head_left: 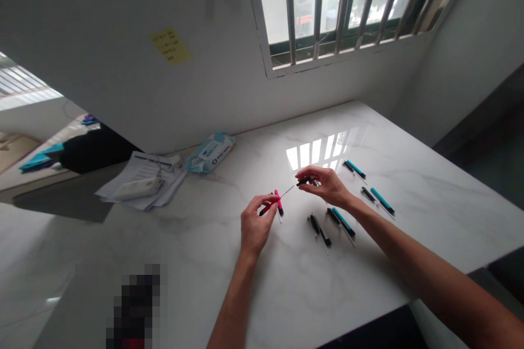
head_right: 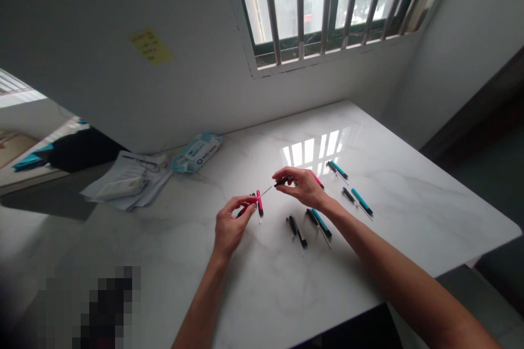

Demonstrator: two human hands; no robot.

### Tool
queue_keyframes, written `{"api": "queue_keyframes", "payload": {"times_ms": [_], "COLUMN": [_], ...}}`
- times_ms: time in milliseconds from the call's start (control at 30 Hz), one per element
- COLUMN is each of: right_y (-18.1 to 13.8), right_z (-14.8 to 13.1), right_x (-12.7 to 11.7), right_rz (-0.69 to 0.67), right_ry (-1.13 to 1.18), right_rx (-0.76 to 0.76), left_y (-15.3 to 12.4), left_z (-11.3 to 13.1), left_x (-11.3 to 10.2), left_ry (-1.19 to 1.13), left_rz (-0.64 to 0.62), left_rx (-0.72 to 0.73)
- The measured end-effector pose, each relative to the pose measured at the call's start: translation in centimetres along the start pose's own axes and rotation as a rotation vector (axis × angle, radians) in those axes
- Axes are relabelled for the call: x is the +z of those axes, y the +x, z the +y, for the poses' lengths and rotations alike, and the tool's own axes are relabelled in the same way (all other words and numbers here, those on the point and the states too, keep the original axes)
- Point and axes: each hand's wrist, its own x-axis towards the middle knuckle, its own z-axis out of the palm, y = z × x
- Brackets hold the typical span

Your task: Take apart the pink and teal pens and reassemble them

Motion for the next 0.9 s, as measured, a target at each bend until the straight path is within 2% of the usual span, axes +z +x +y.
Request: {"api": "queue_keyframes", "payload": {"times_ms": [400,567,900], "right_y": [-0.14,-0.31,0.10], "right_z": [-0.10,-0.12,0.15], "right_x": [0.27,0.61,-0.32], "right_rz": [-0.044,-0.107,-0.020], "right_ry": [0.003,-0.021,0.022], "right_rx": [-0.006,-0.025,0.040], "left_y": [-0.14,-0.10,-0.14], "left_z": [0.27,0.70,0.68], "left_x": [0.11,0.07,0.15], "left_ry": [-0.013,-0.002,-0.010], "left_rz": [-0.030,-0.030,-0.024], "left_rx": [0.013,0.027,0.018]}}
